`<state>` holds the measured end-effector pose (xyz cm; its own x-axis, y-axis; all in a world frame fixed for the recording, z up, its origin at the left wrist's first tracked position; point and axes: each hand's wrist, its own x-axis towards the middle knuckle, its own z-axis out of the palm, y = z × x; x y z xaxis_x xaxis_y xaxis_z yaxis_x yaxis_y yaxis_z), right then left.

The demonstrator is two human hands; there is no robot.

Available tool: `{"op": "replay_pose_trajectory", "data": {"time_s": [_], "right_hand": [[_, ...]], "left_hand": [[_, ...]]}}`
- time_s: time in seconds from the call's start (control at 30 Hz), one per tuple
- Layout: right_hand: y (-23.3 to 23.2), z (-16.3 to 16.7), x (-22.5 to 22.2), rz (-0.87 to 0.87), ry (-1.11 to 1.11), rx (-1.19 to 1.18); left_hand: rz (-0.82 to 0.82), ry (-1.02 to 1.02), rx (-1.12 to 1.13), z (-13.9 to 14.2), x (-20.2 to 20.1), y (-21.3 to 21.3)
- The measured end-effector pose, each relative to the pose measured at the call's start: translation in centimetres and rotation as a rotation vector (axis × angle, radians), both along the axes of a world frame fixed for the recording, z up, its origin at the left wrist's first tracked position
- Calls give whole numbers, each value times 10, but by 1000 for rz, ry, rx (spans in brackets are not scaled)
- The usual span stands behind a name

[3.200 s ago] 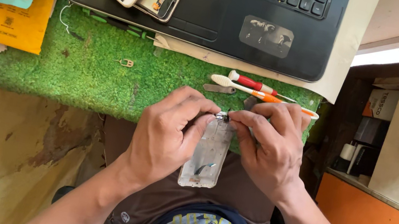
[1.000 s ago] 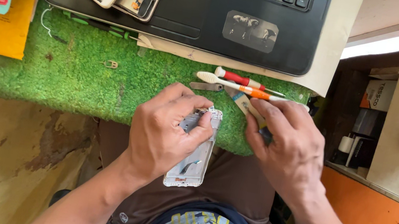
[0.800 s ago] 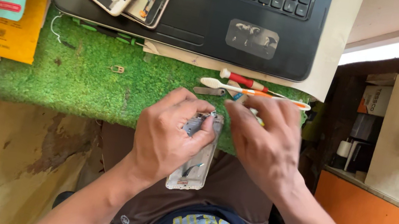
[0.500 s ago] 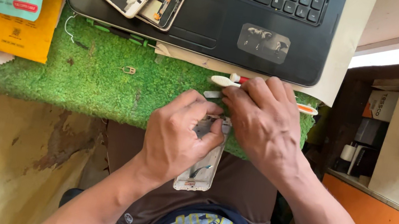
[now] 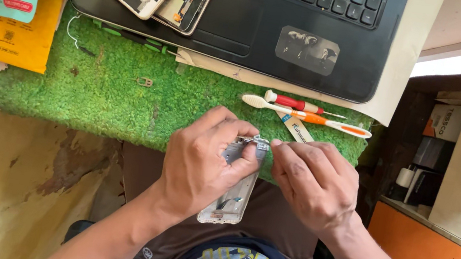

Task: The person repairs a disassembled smartphone at a workbench, holding the phone frame and manipulating small internal components with their fingers. They use a metal pry tool and a small brush on the frame, reposition small parts, and set the phone frame down on the bench at the end.

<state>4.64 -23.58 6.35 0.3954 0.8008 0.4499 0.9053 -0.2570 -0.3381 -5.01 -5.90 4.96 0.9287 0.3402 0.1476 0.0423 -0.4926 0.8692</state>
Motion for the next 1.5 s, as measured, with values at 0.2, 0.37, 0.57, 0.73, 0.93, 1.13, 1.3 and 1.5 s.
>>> {"op": "replay_pose_trajectory", "data": {"time_s": [0.2,0.37,0.57,0.73,0.93,1.13,1.3,1.5], "right_hand": [[-3,-9,10,71,-11,35],[-4,-12,17,85,-1,28],[-4,-16,21,89,29,17],[-6,-18,25,76,89,-4],[-7,-19,28,81,106,-6],[-6,-21,29,98,56,-21],[-6,-23,29,133,16,-41],[-7,-25,29,160,-63,-35]], "left_hand": [[-25,25,-8,-2,5,-1],[-22,37,12,-4,10,0],[-17,32,31,-7,14,-2],[-20,43,45,-7,17,-2],[-19,53,46,-9,20,-4],[-24,67,45,-9,21,-4],[-25,79,52,-9,23,-5],[-32,94,62,-11,25,-6]]}}
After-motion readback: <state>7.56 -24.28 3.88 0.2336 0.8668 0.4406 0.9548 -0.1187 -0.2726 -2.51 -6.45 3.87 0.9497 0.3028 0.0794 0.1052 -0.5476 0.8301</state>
